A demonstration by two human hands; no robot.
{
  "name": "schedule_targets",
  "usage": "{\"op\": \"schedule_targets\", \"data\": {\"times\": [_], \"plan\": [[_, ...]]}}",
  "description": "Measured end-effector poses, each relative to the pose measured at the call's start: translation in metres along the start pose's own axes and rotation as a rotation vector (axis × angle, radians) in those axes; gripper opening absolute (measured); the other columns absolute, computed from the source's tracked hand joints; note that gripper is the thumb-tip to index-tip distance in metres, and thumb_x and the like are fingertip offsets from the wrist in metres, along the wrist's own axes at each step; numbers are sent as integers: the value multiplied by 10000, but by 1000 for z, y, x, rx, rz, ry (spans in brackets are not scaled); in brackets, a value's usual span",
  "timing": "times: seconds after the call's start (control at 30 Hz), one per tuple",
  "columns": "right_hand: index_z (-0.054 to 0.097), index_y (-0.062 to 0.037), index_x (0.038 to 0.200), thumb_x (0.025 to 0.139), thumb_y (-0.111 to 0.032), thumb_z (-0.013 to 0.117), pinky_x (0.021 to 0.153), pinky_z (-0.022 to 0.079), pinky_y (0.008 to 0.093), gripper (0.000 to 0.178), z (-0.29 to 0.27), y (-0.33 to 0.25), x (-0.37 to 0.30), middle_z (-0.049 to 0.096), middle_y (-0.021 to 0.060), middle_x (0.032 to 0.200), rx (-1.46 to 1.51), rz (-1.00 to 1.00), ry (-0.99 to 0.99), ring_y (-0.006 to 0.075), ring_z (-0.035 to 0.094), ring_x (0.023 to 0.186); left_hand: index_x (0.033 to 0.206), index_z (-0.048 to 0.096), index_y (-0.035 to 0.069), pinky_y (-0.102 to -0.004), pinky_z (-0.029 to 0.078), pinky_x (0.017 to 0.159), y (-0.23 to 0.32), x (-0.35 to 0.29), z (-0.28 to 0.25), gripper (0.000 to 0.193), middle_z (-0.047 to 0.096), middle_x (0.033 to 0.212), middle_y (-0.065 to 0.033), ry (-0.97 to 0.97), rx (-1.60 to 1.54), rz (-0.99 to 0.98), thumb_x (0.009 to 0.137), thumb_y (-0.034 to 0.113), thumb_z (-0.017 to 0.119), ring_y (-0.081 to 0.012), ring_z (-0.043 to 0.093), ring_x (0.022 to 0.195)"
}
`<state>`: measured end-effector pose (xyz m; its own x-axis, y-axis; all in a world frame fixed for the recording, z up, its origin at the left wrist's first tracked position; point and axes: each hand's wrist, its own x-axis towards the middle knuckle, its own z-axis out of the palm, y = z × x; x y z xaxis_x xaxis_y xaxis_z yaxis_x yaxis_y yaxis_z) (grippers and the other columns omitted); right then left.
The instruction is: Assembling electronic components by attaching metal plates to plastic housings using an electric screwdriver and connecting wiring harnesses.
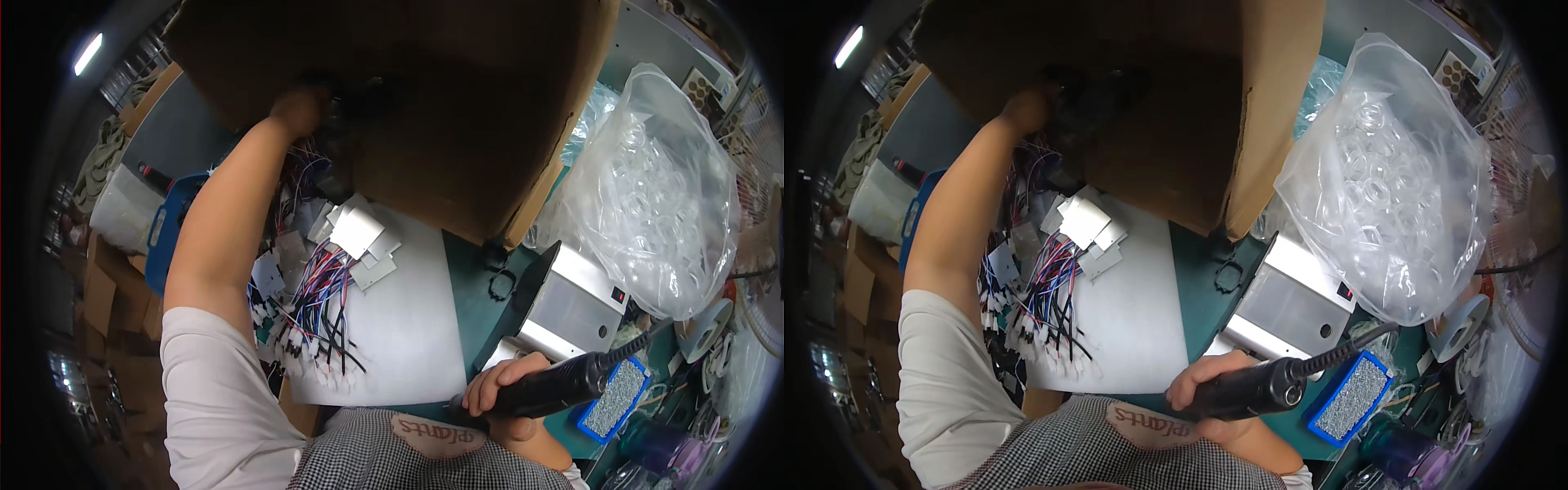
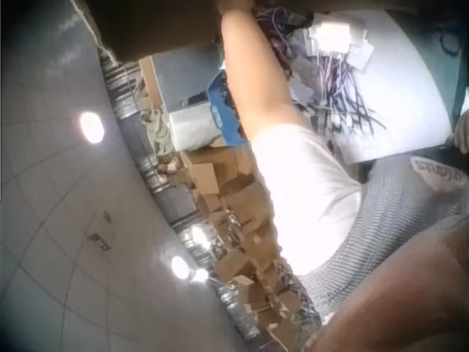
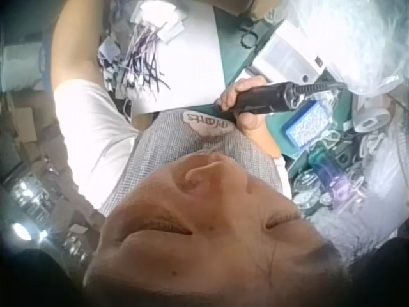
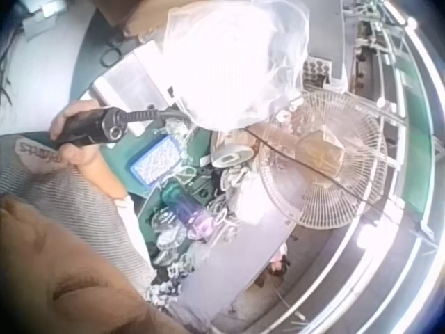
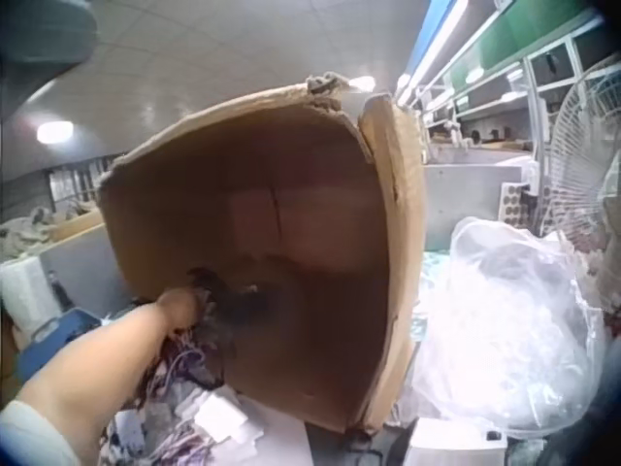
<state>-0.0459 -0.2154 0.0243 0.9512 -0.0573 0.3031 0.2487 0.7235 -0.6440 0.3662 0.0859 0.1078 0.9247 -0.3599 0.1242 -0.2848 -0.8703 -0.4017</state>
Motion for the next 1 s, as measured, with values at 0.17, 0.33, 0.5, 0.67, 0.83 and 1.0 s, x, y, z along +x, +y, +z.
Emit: {"op": "schedule_targets", "data": {"times": [0.17, 0.33, 0.5, 0.67, 0.83, 1.0], "plan": [[424, -18, 1037, 770, -390, 769, 598, 533, 350, 573, 5, 2, -3, 553, 94, 710, 39, 28, 45, 212, 597, 591, 1056, 615, 23, -369, 484, 810, 46, -64, -74, 334, 650, 974, -180, 132, -805, -115, 853, 287, 626, -304, 630, 924], [421, -20, 1040, 764, -428, 763, 584, 528, 344, 600, 6, -1, -4, 543, 83, 696, 42, -12, 35, 204, 592, 588, 983, 606, -2, -362, 468, 771, 95, -143, -114, 288, 628, 925, -142, 110, -1069, 85, 812, 223, 664, -299, 600, 853], [415, -39, 1005, 793, -519, 697, 477, 504, 324, 596, 9, -13, -5, 530, 62, 660, 6, -177, -12, 178, 562, 488, 892, 611, 65, -376, 461, 753, 157, -252, -101, 287, 583, 875, -82, 428, -787, 652, 617, 50, 690, -279, 575, 814], [412, -42, 1012, 799, -531, 686, 479, 511, 310, 600, 10, -23, -7, 534, 44, 659, 61, -224, -47, 168, 568, 492, 892, 594, 59, -382, 449, 713, 189, -323, -57, 268, 569, 830, -74, 337, -854, 808, 651, 130, 685, -269, 562, 766], [405, -37, 1049, 808, -521, 681, 489, 510, 296, 607, 7, -26, -5, 533, 37, 688, 49, -290, -108, 148, 556, 498, 938, 602, 90, -429, 448, 861, 194, -337, -32, 391, 547, 893, -61, 72, -789, 832, 584, 185, 736, -275, 544, 842], [405, -32, 1050, 763, -567, 692, 522, 520, 299, 671, 7, -24, -3, 552, 56, 707, 66, -289, -124, 163, 572, 528, 942, 589, 94, -437, 450, 856, 197, -341, -19, 442, 527, 901, -63, 177, -733, 809, 536, 185, 738, -281, 533, 839]]}}
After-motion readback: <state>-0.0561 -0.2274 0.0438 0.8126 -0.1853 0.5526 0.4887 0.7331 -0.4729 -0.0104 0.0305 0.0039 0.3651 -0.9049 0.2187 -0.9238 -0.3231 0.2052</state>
